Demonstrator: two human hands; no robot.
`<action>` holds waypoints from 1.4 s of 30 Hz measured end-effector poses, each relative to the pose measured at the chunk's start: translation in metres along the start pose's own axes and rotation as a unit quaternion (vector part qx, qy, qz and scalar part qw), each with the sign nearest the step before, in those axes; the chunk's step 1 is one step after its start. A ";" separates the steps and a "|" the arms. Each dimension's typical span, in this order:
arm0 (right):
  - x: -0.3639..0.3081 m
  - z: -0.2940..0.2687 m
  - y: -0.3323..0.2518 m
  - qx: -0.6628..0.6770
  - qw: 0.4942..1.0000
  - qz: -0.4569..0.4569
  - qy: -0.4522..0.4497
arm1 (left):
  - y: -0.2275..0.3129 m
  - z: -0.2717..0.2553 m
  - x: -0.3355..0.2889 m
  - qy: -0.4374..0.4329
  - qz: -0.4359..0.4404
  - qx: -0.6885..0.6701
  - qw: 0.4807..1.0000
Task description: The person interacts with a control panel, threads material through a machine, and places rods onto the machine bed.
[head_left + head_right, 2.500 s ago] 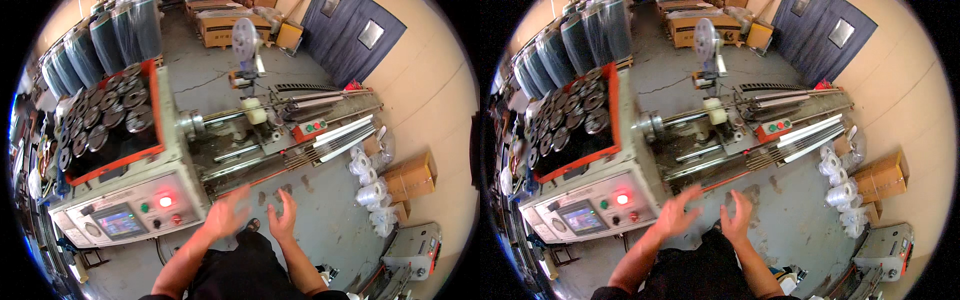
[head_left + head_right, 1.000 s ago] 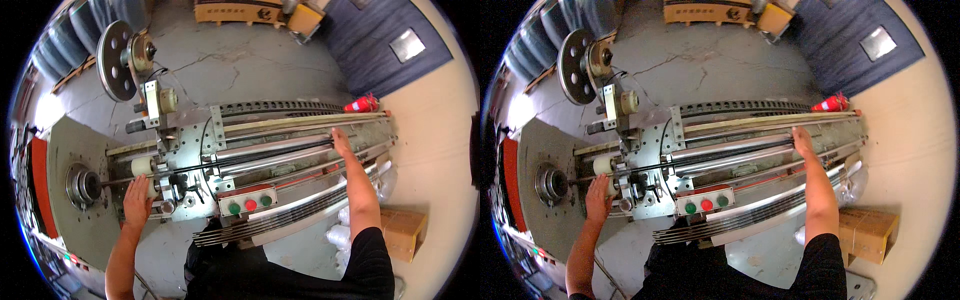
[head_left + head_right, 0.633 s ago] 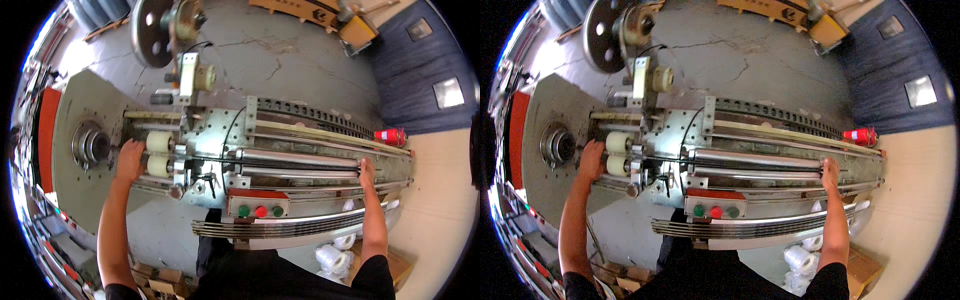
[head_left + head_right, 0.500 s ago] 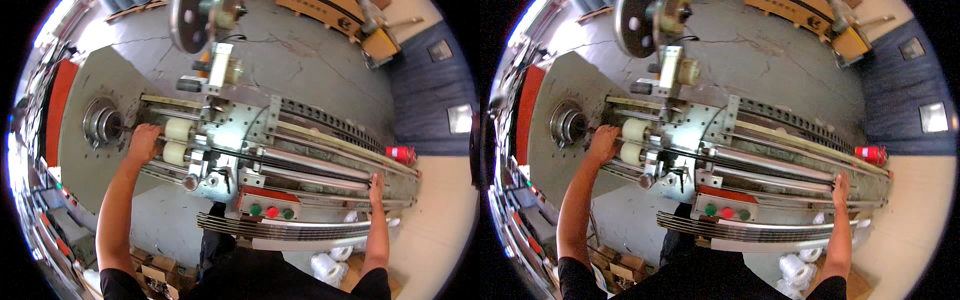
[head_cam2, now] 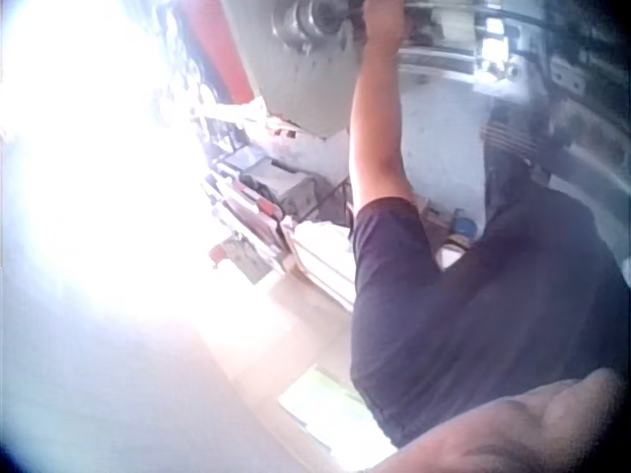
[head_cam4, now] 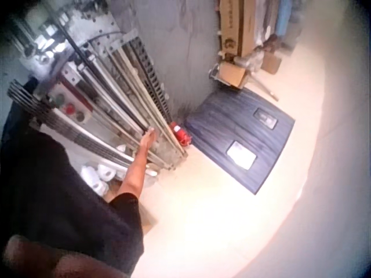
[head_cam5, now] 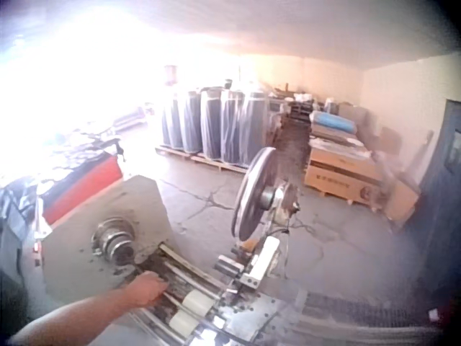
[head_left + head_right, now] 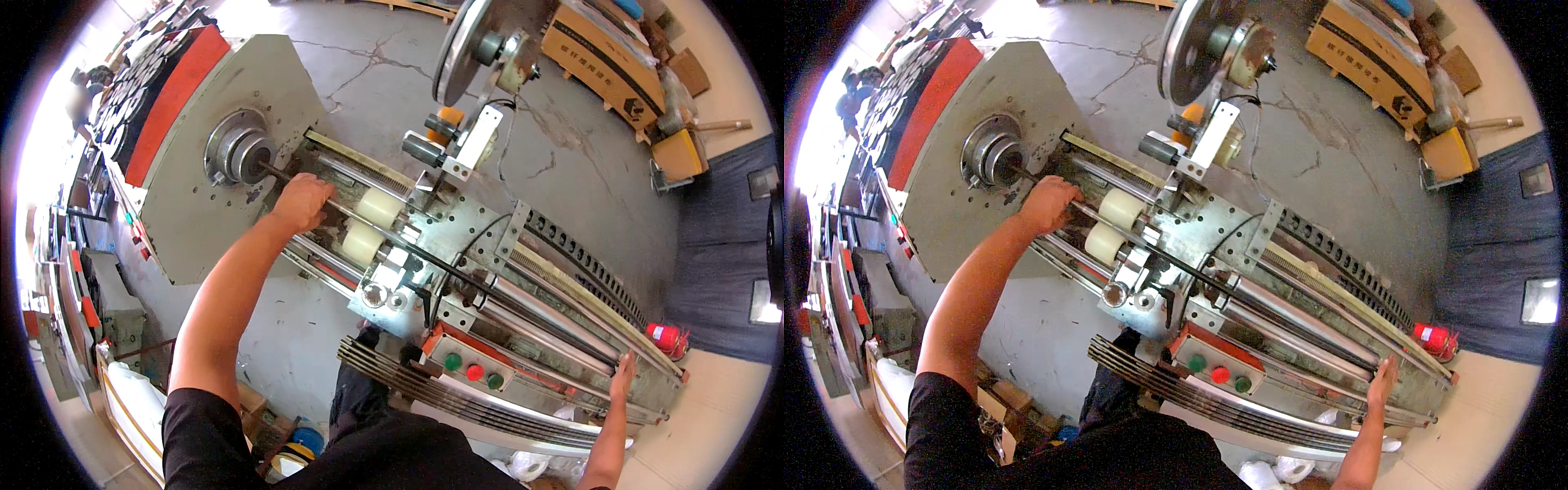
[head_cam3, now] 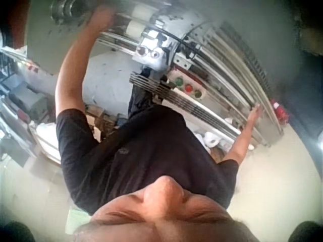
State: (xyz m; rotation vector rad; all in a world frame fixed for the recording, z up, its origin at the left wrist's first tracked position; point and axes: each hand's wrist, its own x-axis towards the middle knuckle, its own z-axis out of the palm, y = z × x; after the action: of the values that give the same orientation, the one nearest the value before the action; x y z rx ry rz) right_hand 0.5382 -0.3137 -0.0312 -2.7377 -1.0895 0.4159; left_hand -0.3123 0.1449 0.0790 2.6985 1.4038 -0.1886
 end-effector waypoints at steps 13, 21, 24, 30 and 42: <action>-0.008 -0.010 -0.021 -0.042 0.999 -0.009 -0.024 | -0.029 0.002 0.000 -0.014 -0.007 -0.011 1.000; -0.013 -0.016 -0.034 -0.048 0.999 0.010 -0.024 | -0.043 0.006 0.002 -0.023 0.004 -0.009 1.000; -0.014 -0.017 -0.031 -0.057 0.998 -0.017 -0.014 | -0.045 0.009 0.004 -0.020 0.005 -0.006 1.000; -0.021 -0.013 -0.049 -0.034 0.999 -0.023 0.025 | -0.043 0.009 0.001 -0.019 -0.003 -0.005 1.000; -0.047 -0.004 -0.104 -0.082 0.989 -0.109 0.063 | -0.029 0.011 0.000 0.000 0.034 -0.070 0.997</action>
State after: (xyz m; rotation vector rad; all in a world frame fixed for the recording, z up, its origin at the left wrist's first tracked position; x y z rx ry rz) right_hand 0.4392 -0.2713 0.0083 -2.6943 -1.4264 0.1256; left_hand -0.3369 0.1597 0.0670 2.6267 1.2712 -0.0810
